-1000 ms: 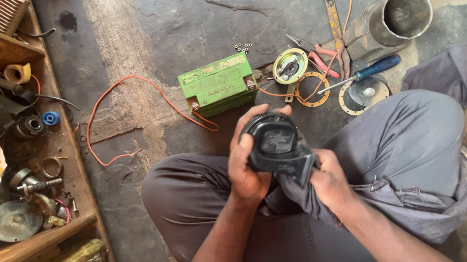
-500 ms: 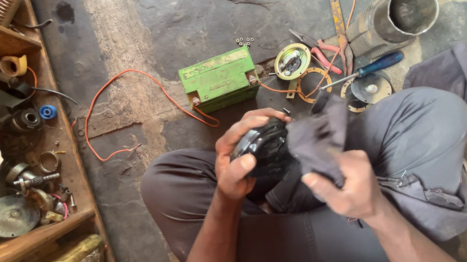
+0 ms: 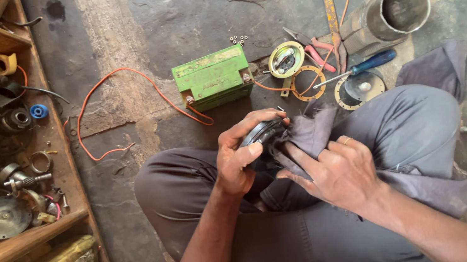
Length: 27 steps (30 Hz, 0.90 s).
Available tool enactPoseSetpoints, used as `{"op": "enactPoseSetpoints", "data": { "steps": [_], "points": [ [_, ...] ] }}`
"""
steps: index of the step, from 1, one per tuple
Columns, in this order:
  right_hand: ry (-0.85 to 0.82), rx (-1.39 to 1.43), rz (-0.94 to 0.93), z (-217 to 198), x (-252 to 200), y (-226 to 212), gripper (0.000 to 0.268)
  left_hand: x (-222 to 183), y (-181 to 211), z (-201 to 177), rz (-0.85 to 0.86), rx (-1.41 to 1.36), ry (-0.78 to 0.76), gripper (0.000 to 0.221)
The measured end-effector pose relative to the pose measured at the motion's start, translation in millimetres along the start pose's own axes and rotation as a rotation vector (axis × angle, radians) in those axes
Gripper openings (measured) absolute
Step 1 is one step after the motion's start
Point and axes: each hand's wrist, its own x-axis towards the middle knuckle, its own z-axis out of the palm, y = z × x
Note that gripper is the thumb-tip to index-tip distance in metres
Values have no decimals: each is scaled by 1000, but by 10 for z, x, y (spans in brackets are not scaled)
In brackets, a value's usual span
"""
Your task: The person sits on the floor and uses a screwdriver to remove screws from a black circular motor housing. They then wipe the housing with a cloth and proceed to work on a brass-colored stator assembly, using a screwdriver and a metal rod to adjust internal components.
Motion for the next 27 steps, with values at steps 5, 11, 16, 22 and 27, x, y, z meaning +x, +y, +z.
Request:
{"op": "enactPoseSetpoints", "data": {
  "steps": [5, 11, 16, 22, 27],
  "points": [
    [-165, 191, 183, 151, 64, 227, 43, -13, 50, -44, 10, -287, 29, 59],
    [31, 904, 130, 276, -84, 459, 46, -28, 55, -116, -6, -364, -36, 58],
    [54, 842, 38, 355, -97, 440, 34, -13, 51, -89, -35, -437, -27, 55],
    [169, 457, -134, 337, -46, 333, 44, -1, -12, -76, -65, -336, 17, 58],
    [45, 395, -85, 279, -43, 284, 46, 23, -106, -57, -67, -247, 39, 61]
  ]
}}
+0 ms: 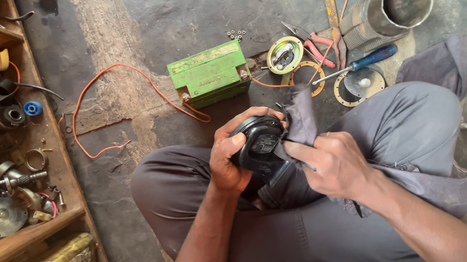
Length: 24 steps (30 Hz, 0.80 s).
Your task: The person sits on the floor and uses a screwdriver to remove screws from a black circular motor housing. They then wipe the housing with a cloth and proceed to work on a brass-colored stator assembly, using a screwdriver and a metal rod to adjust internal components.
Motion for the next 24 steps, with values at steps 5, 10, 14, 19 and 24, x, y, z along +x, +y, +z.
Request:
{"op": "enactPoseSetpoints", "data": {
  "steps": [5, 10, 14, 19, 24],
  "points": [
    [-85, 290, 134, -34, 6, 10, 40, 0, -31, 14, 30, 62, 7, 62],
    [-94, 353, 219, -62, 0, -72, 35, 2, -24, 65, 102, 289, 1, 60],
    [-64, 194, 160, -46, -4, -176, 34, 14, 12, 122, 226, 752, -99, 51],
    [-62, 354, 293, 73, -50, -205, 14, 17, -20, 228, 257, 1094, -123, 53],
    [-77, 782, 447, 169, -255, 105, 17, 71, -40, 207, 383, 1073, -72, 71]
  ]
}}
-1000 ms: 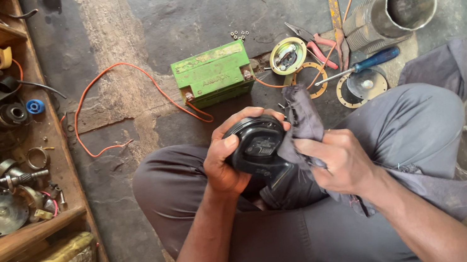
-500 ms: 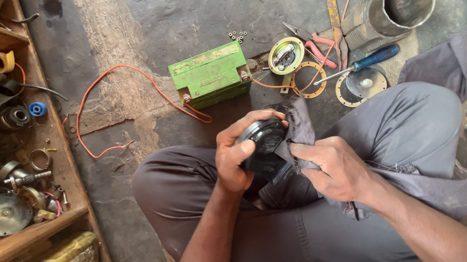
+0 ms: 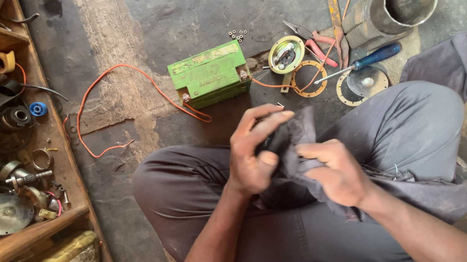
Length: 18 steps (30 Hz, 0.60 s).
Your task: The person sits on the floor and uses a screwdriver to remove screws from a black circular motor housing. They then wipe the housing with a cloth and proceed to work on a brass-colored stator assembly, using a screwdriver and a metal rod to adjust internal components.
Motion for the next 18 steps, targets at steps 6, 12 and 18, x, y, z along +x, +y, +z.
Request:
{"op": "enactPoseSetpoints", "data": {
  "steps": [6, 12, 18],
  "points": [
    [342, 275, 57, -191, -27, 515, 28, -28, -93, -34, 1, -361, 124, 78],
    [443, -14, -51, -214, -53, 331, 17, -74, -131, -53, -8, -586, 165, 74],
    [146, -324, -259, 150, 72, -260, 44, -92, -160, 36, -106, -755, 240, 73]
  ]
}}
